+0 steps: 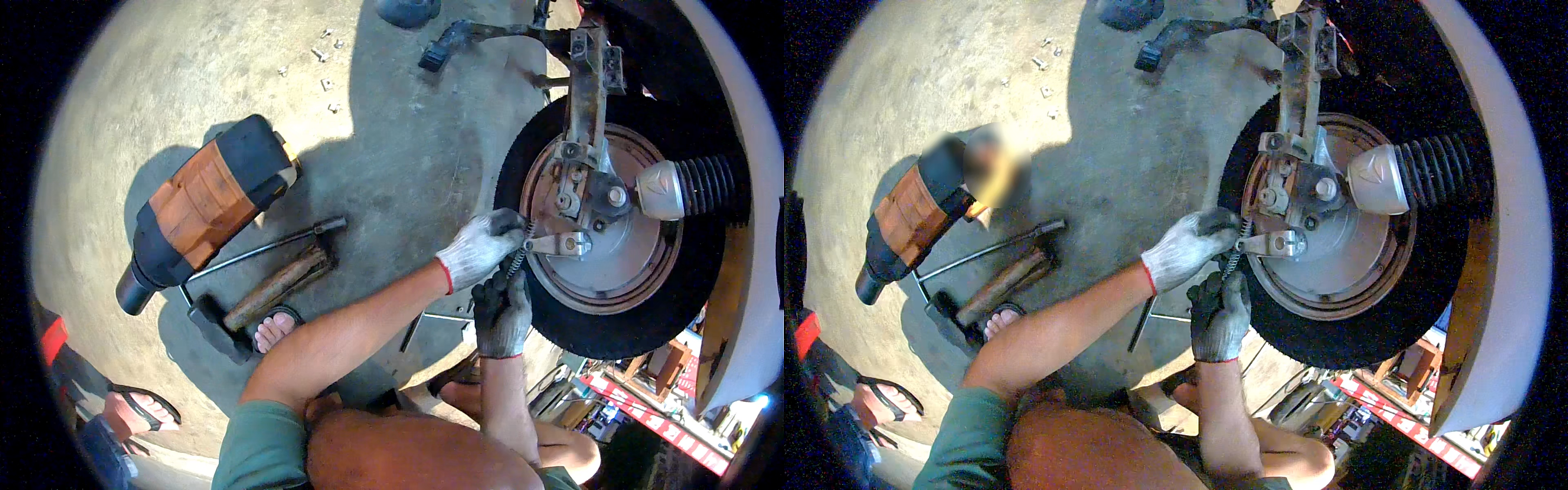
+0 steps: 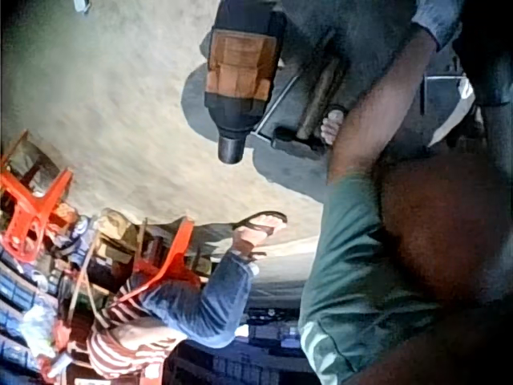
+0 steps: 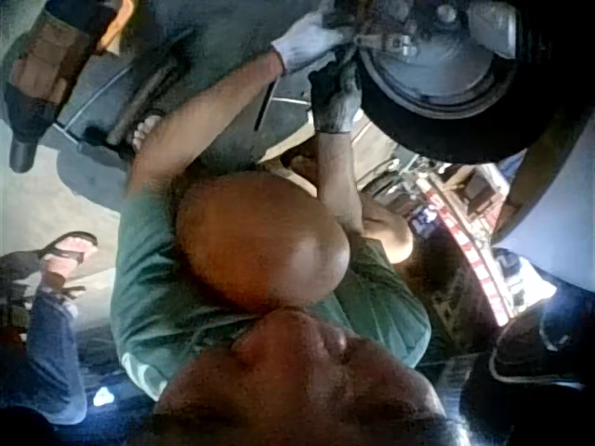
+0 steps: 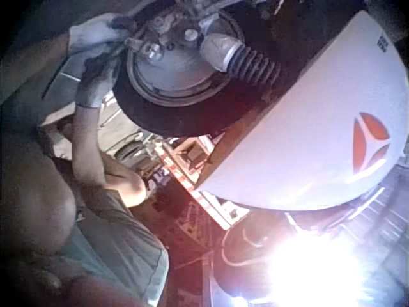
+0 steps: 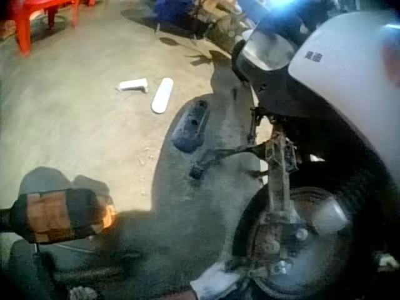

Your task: The person loosens a bolt on the rear wheel hub using an impact driver, uses a wrench to detach a cable assembly, and then reassembles the brake components by hand and with a wrench.

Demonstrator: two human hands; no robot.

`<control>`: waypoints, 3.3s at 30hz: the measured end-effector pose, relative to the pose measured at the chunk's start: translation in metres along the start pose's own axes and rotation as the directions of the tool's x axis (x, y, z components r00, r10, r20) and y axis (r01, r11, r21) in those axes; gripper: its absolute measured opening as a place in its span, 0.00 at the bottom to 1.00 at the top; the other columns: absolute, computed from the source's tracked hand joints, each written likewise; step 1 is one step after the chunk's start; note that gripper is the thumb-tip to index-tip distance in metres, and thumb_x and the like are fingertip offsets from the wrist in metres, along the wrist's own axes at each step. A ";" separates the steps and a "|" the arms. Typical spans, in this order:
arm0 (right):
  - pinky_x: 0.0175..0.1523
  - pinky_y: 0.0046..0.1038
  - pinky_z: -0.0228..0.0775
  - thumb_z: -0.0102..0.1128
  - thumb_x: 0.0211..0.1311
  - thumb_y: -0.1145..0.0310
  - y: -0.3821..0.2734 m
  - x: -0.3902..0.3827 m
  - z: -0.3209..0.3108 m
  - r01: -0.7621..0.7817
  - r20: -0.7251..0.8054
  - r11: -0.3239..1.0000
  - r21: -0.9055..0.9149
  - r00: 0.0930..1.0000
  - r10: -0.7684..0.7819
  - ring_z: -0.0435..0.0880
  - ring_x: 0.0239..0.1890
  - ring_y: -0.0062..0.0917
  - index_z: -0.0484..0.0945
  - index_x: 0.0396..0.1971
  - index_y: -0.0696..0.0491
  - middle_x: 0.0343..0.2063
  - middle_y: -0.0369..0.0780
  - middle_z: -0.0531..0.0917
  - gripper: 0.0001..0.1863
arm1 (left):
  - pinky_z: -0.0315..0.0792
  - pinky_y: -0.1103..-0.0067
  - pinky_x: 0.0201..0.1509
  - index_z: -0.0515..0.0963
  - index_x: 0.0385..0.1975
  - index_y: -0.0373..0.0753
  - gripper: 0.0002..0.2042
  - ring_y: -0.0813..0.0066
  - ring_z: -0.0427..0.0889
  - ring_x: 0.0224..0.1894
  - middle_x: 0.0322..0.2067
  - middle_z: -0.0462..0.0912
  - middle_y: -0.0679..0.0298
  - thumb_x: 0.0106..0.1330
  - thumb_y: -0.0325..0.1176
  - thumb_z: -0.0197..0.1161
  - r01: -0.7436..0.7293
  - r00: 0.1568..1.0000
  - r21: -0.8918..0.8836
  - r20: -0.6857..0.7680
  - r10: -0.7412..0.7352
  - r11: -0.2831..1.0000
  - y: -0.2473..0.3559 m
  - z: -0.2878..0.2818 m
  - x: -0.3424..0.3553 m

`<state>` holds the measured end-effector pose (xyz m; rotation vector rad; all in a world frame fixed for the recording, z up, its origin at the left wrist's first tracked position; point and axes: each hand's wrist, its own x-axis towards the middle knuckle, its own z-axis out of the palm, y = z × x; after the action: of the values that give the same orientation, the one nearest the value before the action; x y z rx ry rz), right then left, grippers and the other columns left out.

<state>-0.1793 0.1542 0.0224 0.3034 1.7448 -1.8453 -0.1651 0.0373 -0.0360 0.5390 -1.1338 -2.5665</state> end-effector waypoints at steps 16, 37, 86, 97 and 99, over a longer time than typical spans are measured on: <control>0.41 0.26 0.65 0.51 0.67 0.56 -0.008 0.022 0.018 0.021 0.115 1.000 0.013 0.993 -0.023 0.76 0.37 0.17 0.74 0.49 0.44 0.39 0.27 0.80 0.14 | 0.72 0.73 0.44 0.78 0.37 0.33 0.12 0.73 0.78 0.37 0.33 0.82 0.57 0.62 0.36 0.59 -0.084 0.981 0.169 -0.158 0.111 0.982 0.030 -0.005 0.035; 0.56 0.36 0.66 0.55 0.65 0.61 -0.006 0.043 -0.011 -0.041 0.489 0.992 0.123 0.872 -0.024 0.78 0.46 0.24 0.75 0.49 0.47 0.41 0.31 0.81 0.15 | 0.74 0.72 0.42 0.76 0.35 0.35 0.10 0.70 0.79 0.33 0.31 0.81 0.58 0.57 0.33 0.62 -0.100 0.975 0.101 -0.186 0.118 0.990 0.041 0.003 0.025; 0.36 0.31 0.71 0.56 0.65 0.64 -0.006 0.026 0.015 0.029 0.177 0.997 0.074 0.983 -0.042 0.77 0.33 0.24 0.72 0.44 0.51 0.32 0.34 0.77 0.11 | 0.71 0.75 0.45 0.76 0.42 0.32 0.18 0.73 0.77 0.38 0.36 0.81 0.56 0.59 0.40 0.62 0.069 0.997 0.283 -0.003 -0.071 0.957 0.043 -0.005 0.014; 0.37 0.32 0.70 0.54 0.66 0.62 -0.009 0.026 0.004 0.015 0.265 0.997 0.072 0.964 -0.033 0.76 0.32 0.25 0.71 0.45 0.52 0.31 0.35 0.76 0.12 | 0.70 0.81 0.39 0.76 0.40 0.34 0.11 0.80 0.73 0.34 0.33 0.80 0.65 0.63 0.34 0.60 -0.054 0.998 0.198 -0.004 0.056 0.979 0.028 -0.009 0.023; 0.36 0.31 0.70 0.55 0.65 0.61 -0.008 0.026 0.006 0.010 0.243 0.996 0.086 0.970 -0.031 0.76 0.32 0.25 0.71 0.44 0.52 0.31 0.36 0.76 0.13 | 0.70 0.81 0.37 0.76 0.40 0.34 0.12 0.80 0.73 0.32 0.31 0.79 0.66 0.63 0.36 0.60 -0.087 0.996 0.200 -0.016 0.092 0.976 0.020 -0.014 0.024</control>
<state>-0.2029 0.1417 0.0157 0.0853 1.5115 -1.8860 -0.1784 0.0054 -0.0354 0.5507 -1.3832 -2.3783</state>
